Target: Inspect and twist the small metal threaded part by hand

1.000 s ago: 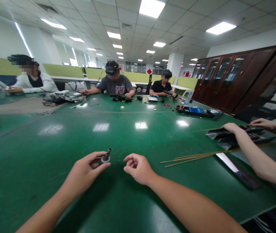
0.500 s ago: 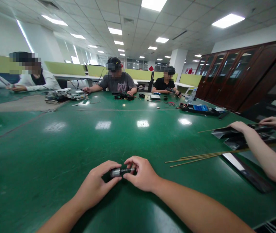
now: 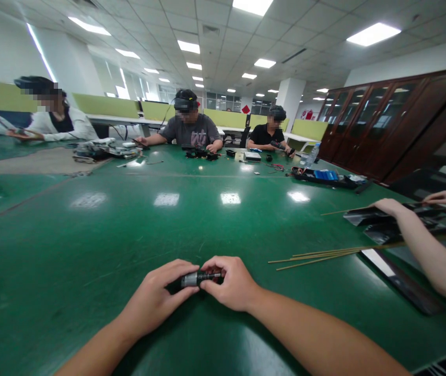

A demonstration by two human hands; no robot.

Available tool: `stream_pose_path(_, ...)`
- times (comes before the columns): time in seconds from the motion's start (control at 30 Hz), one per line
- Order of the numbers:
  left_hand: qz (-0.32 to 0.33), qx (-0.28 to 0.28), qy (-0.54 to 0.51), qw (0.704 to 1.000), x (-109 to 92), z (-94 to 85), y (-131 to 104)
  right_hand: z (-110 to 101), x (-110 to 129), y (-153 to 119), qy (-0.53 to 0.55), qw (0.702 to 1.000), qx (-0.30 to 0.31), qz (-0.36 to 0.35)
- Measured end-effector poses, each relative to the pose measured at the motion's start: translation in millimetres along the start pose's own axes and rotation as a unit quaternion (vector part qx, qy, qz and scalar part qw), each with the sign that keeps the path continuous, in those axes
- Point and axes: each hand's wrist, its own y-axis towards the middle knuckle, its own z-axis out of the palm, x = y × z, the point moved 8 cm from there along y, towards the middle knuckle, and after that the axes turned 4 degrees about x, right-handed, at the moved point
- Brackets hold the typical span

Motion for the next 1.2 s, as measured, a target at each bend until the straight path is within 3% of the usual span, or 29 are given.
stream_pose_path(0.47, 0.033, -0.013, 0.017, 0.999, -3.9, -1.5, -2.4, 0.7, 4.7, -0.1, -0.012, 1.0, 0.012, -0.023)
stream_pose_path(1.2, 0.026, -0.023, 0.024, 0.999, -7.6, -4.5, -3.2, -1.0, 6.3, -0.5, -0.031, 0.999, 0.012, -0.019)
